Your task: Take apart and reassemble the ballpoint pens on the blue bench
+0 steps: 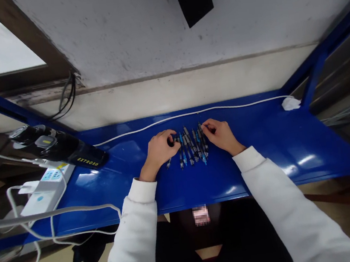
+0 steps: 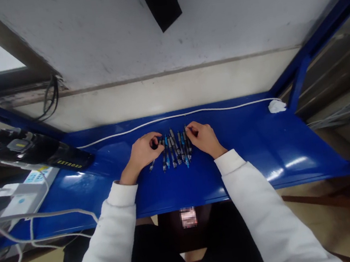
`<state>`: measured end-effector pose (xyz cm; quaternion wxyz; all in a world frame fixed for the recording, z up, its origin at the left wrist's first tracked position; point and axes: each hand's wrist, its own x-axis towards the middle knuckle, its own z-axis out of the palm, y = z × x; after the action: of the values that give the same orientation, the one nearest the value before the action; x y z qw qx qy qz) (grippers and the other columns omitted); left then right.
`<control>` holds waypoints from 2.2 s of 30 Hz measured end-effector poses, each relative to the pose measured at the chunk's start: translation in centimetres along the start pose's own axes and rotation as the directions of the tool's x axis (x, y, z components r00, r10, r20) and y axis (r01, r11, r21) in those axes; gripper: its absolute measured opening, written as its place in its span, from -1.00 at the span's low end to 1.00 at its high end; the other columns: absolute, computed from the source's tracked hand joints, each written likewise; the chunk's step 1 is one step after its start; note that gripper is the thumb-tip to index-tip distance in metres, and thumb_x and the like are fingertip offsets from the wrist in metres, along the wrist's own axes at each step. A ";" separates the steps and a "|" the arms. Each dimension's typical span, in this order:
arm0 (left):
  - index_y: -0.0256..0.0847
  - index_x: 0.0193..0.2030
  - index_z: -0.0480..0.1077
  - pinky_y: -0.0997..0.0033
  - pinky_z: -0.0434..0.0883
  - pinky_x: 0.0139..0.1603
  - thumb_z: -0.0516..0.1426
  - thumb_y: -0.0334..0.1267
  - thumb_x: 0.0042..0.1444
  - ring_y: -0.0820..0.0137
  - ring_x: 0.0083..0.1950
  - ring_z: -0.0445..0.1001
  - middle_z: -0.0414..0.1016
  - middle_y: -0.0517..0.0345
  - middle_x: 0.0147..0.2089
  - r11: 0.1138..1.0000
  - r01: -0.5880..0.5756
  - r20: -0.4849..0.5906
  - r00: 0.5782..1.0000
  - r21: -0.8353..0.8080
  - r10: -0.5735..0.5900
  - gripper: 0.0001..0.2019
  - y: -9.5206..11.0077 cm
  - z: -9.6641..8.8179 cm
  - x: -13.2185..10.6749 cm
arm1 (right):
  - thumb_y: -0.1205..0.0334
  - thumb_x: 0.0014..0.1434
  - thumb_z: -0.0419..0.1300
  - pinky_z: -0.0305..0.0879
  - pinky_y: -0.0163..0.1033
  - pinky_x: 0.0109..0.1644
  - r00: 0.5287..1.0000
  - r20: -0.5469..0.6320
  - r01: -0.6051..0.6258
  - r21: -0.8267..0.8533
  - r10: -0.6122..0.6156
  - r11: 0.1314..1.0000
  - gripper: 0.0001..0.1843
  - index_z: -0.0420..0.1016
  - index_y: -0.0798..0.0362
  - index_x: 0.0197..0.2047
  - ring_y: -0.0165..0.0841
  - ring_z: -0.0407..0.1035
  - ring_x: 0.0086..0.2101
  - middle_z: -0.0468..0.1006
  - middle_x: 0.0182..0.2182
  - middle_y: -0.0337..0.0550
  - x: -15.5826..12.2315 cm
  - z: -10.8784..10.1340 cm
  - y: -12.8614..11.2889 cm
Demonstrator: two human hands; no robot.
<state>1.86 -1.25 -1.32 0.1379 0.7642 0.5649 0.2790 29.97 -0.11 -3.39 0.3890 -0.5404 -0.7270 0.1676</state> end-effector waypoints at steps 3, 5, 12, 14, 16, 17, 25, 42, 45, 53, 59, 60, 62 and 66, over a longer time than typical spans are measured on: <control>-0.03 0.02 0.64 0.21 0.45 -0.20 0.36 -0.33 0.12 0.22 -0.24 0.62 0.69 0.17 -0.22 0.999 0.049 -0.012 0.999 -0.012 -0.049 -0.69 0.1 -0.1 0.0 | -0.04 0.49 0.20 0.18 -0.16 -0.28 1.000 -0.002 0.014 0.006 -0.014 1.000 -0.71 0.58 -0.05 -0.17 -0.28 0.37 -0.50 0.48 -0.53 -0.29 0.0 0.0 0.1; -0.04 0.01 0.64 0.23 0.45 -0.20 0.35 -0.33 0.11 0.24 -0.26 0.60 0.68 0.17 -0.23 0.993 0.098 -0.024 0.995 -0.065 -0.100 -0.70 -0.1 -0.1 0.1 | -0.04 0.50 0.20 0.18 -0.16 -0.29 1.000 0.000 0.010 0.003 -0.010 1.000 -0.71 0.58 -0.05 -0.16 -0.28 0.37 -0.49 0.48 -0.53 -0.28 0.0 0.0 0.0; -0.17 -0.11 0.68 0.31 0.44 -0.21 0.38 -0.22 0.07 0.36 -0.33 0.51 0.63 0.16 -0.29 0.782 0.158 -0.087 0.962 -0.603 -0.261 -0.77 -0.8 0.0 0.9 | -0.07 0.49 0.22 0.22 -0.16 -0.29 0.999 -0.028 0.018 0.032 -0.017 0.999 -0.68 0.62 -0.01 -0.15 -0.29 0.38 -0.50 0.50 -0.53 -0.25 0.0 0.1 0.2; -0.19 -0.16 0.67 0.34 0.44 -0.22 0.41 -0.18 0.07 0.40 -0.32 0.50 0.69 0.10 -0.18 0.588 0.142 -0.069 0.944 -0.796 -0.322 -0.78 -0.6 -0.2 1.1 | -0.05 0.49 0.23 0.23 -0.16 -0.29 0.999 -0.036 0.027 0.047 -0.025 0.999 -0.69 0.63 -0.01 -0.15 -0.30 0.38 -0.50 0.50 -0.54 -0.25 0.0 0.2 0.3; -0.18 -0.23 0.63 0.38 0.46 -0.24 0.45 -0.20 0.05 0.44 -0.31 0.49 0.70 0.08 -0.08 0.362 0.120 -0.016 0.936 -0.924 -0.351 -0.81 -0.3 -0.6 1.3 | -0.03 0.49 0.24 0.23 -0.16 -0.29 0.999 -0.035 0.027 0.049 -0.026 0.998 -0.71 0.63 -0.02 -0.15 -0.31 0.37 -0.50 0.50 -0.54 -0.26 -0.1 0.2 0.3; -0.18 -0.26 0.61 0.40 0.47 -0.24 0.46 -0.22 0.03 0.46 -0.30 0.50 0.68 0.10 -0.08 0.256 0.116 0.018 0.934 -0.960 -0.357 -0.81 -0.2 -0.8 1.3 | -0.03 0.49 0.24 0.23 -0.16 -0.29 0.999 -0.034 0.027 0.048 -0.025 0.998 -0.71 0.63 -0.02 -0.15 -0.31 0.37 -0.51 0.49 -0.54 -0.26 -0.1 0.2 0.3; -0.18 -0.26 0.57 0.45 0.62 -0.09 0.44 -0.30 0.07 0.44 -0.24 0.62 0.59 0.17 -0.28 -0.077 0.150 0.168 0.914 -0.986 -0.370 -0.84 0.0 -1.6 1.4 | -0.02 0.51 0.24 0.22 -0.14 -0.29 0.998 -0.044 0.044 0.118 -0.039 0.992 -0.72 0.62 -0.01 -0.12 -0.32 0.36 -0.50 0.48 -0.53 -0.28 -0.1 -0.1 -0.7; -0.17 -0.09 0.68 0.31 0.63 -0.01 0.53 -0.15 0.15 0.22 -0.01 0.74 0.73 0.05 -0.15 0.186 0.204 0.169 0.968 -0.961 -0.184 -0.73 1.2 -0.1 0.4 | -0.28 0.47 0.34 0.20 -0.18 -0.33 0.974 0.226 -0.114 0.552 -0.017 0.826 -0.52 0.65 -0.04 -0.24 -0.36 0.29 -0.44 0.46 -0.44 -0.26 -0.3 -0.2 -2.7; -0.15 -0.08 0.68 0.33 0.60 -0.04 0.53 -0.10 0.15 0.24 0.00 0.72 0.72 0.04 -0.11 0.180 0.208 0.168 0.962 -0.961 -0.214 -0.72 1.2 -0.3 0.5 | -0.27 0.46 0.36 0.19 -0.19 -0.35 0.979 0.186 -0.185 0.668 0.079 0.720 -0.50 0.58 -0.04 -0.30 -0.40 0.22 -0.48 0.39 -0.47 -0.29 0.1 0.1 -2.4; -0.15 -0.20 0.68 0.42 0.47 -0.20 0.50 -0.11 0.11 0.39 -0.19 0.53 0.59 0.10 -0.19 0.140 0.156 0.105 0.942 -0.978 -0.320 -0.77 0.8 -0.6 0.8 | -0.12 0.36 0.40 0.19 -0.23 -0.47 0.946 -0.068 -0.179 0.704 0.316 0.687 -0.68 0.54 -0.07 -0.20 -0.38 0.33 -0.48 0.53 -0.37 -0.24 0.9 -0.2 -1.1; -0.14 -0.23 0.68 0.37 0.41 -0.22 0.47 -0.11 0.16 0.37 -0.25 0.49 0.58 0.11 -0.25 0.249 0.137 0.052 0.946 -0.959 -0.320 -0.82 0.6 -0.4 0.7 | 0.15 0.28 0.36 0.28 -0.14 -0.27 0.966 -0.234 -0.063 0.188 0.107 0.980 -0.81 0.40 -0.07 -0.24 -0.31 0.36 -0.45 0.50 -0.43 -0.26 0.3 -1.0 -0.8; -0.14 -0.23 0.68 0.36 0.39 -0.22 0.47 -0.11 0.18 0.36 -0.26 0.48 0.58 0.12 -0.26 0.319 0.130 0.022 0.947 -0.939 -0.321 -0.82 0.6 -0.2 0.7 | 0.19 0.24 0.36 0.27 -0.14 -0.26 0.978 -0.197 -0.046 0.127 0.071 0.991 -0.81 0.40 -0.07 -0.22 -0.30 0.37 -0.44 0.51 -0.43 -0.25 0.2 -1.1 -0.8; -0.15 -0.24 0.68 0.32 0.37 -0.19 0.48 -0.11 0.19 0.35 -0.27 0.47 0.60 0.11 -0.30 0.479 0.102 -0.056 0.951 -0.872 -0.304 -0.81 0.7 0.2 0.6 | 0.23 0.18 0.36 0.23 -0.15 -0.25 0.996 -0.090 -0.023 0.024 0.025 0.999 -0.79 0.44 -0.07 -0.15 -0.28 0.40 -0.43 0.53 -0.43 -0.26 0.0 -1.1 -0.9; -0.15 -0.27 0.67 0.29 0.32 -0.19 0.50 -0.13 0.20 0.32 -0.30 0.45 0.61 0.14 -0.33 0.670 0.059 -0.117 0.970 -0.740 -0.215 -0.81 1.1 0.8 0.3 | 0.26 0.19 0.33 0.10 -0.18 -0.29 0.991 0.129 0.053 -0.168 -0.031 0.984 -0.66 0.60 -0.11 0.05 -0.25 0.44 -0.40 0.59 -0.41 -0.26 -0.2 -1.0 -0.9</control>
<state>3.32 -1.26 -1.32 0.3964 0.5695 0.4729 0.5430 30.13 -0.81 -2.24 0.2981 -0.5445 -0.7731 0.1302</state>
